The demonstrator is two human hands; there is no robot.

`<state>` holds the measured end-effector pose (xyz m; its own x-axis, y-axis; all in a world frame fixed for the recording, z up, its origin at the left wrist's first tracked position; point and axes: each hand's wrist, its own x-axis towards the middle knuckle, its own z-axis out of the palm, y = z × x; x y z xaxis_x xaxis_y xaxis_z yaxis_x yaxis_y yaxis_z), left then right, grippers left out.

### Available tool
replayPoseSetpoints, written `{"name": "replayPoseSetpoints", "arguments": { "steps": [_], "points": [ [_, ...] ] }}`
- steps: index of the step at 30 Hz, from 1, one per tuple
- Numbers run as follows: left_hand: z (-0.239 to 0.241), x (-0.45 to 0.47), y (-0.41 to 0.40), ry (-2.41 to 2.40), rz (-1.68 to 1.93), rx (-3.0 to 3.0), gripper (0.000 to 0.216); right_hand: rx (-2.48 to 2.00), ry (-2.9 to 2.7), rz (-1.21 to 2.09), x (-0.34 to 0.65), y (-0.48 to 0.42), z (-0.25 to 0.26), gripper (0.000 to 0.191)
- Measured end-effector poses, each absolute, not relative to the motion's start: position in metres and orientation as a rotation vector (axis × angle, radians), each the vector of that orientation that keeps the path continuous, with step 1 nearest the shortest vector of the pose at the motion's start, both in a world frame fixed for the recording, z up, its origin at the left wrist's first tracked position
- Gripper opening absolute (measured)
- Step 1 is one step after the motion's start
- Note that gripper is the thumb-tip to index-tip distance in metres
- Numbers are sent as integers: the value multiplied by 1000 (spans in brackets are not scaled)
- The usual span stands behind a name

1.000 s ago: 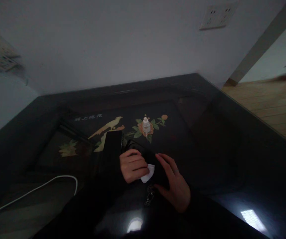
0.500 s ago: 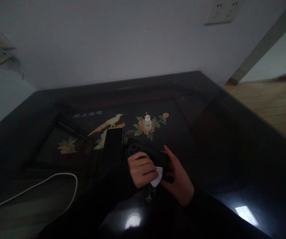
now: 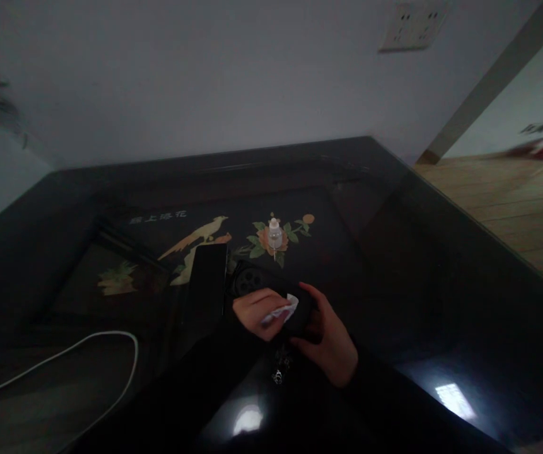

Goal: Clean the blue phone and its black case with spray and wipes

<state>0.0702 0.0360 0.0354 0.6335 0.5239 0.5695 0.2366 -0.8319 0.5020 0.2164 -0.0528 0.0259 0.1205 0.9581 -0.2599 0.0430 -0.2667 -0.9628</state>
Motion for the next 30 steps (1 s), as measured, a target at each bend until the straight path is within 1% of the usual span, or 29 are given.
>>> {"name": "replayPoseSetpoints", "arguments": {
  "steps": [2, 5, 10, 14, 20, 25, 30],
  "points": [
    [31, 87, 27, 761, 1007, 2399, 11, -1478, -1024, 1290, 216, -53, 26, 79],
    [30, 100, 26, 863, 997, 2350, 9, -1441, -1016, 1302, 215, -53, 28, 77],
    [20, 88, 21, 766, 920, 2314, 8, -1463, -1013, 1312, 214, -52, 25, 80],
    [14, 81, 17, 686, 984, 2312, 8, -1479, -1054, 1297, 214, -53, 24, 80],
    [24, 94, 26, 691, 995, 2399, 10, -1427, -1052, 1289, 215, -53, 26, 76],
    [10, 80, 16, 636, 1052, 2353, 7, -1446, -1061, 1303, 216, -53, 21, 80],
    [15, 95, 23, 585, 1092, 2419, 13, -1419, -1038, 1306, 217, -54, 22, 77]
  ]
}}
